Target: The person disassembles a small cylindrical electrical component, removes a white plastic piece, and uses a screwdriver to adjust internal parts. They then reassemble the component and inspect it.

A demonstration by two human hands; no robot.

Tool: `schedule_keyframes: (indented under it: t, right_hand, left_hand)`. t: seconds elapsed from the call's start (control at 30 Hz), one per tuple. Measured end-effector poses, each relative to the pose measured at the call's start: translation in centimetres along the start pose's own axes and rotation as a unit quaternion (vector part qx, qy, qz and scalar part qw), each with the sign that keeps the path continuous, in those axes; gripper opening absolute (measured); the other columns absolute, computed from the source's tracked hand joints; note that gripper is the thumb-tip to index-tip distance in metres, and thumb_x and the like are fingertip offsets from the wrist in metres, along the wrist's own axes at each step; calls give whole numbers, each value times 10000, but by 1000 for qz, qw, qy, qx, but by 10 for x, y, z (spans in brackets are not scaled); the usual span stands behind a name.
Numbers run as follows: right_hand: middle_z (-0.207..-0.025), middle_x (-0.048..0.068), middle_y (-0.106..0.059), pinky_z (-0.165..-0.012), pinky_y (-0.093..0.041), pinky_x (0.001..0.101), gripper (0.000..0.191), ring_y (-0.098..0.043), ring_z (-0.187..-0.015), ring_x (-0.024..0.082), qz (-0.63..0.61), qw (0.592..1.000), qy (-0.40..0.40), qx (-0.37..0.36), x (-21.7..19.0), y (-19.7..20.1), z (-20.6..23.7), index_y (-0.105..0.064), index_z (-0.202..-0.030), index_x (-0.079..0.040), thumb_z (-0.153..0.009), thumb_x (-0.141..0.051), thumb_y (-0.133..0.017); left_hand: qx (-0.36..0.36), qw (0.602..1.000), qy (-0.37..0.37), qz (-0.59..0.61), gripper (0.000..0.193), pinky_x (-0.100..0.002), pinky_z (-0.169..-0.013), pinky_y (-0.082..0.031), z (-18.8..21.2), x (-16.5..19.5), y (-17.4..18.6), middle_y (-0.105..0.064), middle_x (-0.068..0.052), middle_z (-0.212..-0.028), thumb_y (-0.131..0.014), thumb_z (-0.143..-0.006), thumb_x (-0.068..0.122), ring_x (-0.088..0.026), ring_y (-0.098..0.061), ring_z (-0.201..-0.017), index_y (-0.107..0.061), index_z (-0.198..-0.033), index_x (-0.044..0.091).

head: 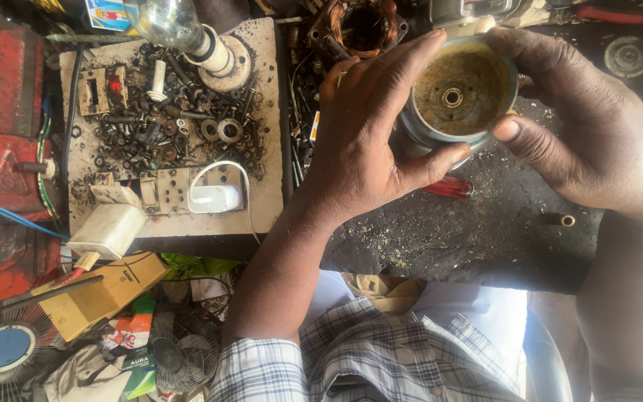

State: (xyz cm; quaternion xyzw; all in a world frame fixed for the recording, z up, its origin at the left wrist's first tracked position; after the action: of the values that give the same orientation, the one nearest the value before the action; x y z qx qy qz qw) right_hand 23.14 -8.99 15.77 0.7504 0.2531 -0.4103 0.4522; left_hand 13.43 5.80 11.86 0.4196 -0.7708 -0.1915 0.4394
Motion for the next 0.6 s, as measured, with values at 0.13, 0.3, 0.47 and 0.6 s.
schedule_keyframes:
  t: [0.13, 0.3, 0.47, 0.6]
  right_hand:
    - [-1470, 184, -519, -1169, -455, 402, 627, -536, -1385, 273, -5, 1000, -14, -4, 3, 1, 1, -366, -1516, 58, -977, -142, -616]
    - [-1514, 189, -502, -1223, -469, 432, 685, -526, -1433, 287, -2, 1000, 0, -10, 2, 0, 1, -329, -1549, 38, -958, -130, -630]
    - [-1523, 223, -465, -1208, -438, 453, 1016, -499, -1431, 322, 69, 994, 74, -42, -3, 0, -3, -195, -1599, -2, -800, -183, -795]
    - [-1510, 217, -531, -1123, -466, 435, 1191, -551, -1406, 321, 199, 975, -98, -13, 23, -1, 2, -254, -1606, -60, -634, -185, -931]
  left_hand:
    - [-4, 1000, -2, -4, 958, -493, -1254, -283, 1, 0, 0, -478, -96, -1588, -829, -970, 582, -218, -495, -1442, -269, -1609, 140]
    - [6, 1000, -10, -13, 948, -504, -1250, -277, 1, 0, 0, -473, -106, -1570, -811, -964, 585, -229, -493, -1431, -265, -1597, 139]
    - [-10, 1000, 2, -18, 912, -492, -1244, -297, 1, 0, 0, -485, -97, -1573, -799, -985, 574, -221, -517, -1396, -286, -1606, 146]
    - [-5, 1000, 2, -20, 909, -481, -1239, -299, 0, 4, 4, -488, -89, -1569, -808, -972, 554, -221, -522, -1392, -295, -1604, 148]
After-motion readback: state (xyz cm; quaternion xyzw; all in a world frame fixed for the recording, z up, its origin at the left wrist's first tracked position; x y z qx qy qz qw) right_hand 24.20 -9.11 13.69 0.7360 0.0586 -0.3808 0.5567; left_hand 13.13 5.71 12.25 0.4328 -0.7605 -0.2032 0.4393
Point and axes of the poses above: each hand's wrist, its own z-axis away from the middle knuckle, its own y-axis out of the back of the hand, x = y × z, the point moved 7 cm from there along -z, towards the middle knuckle
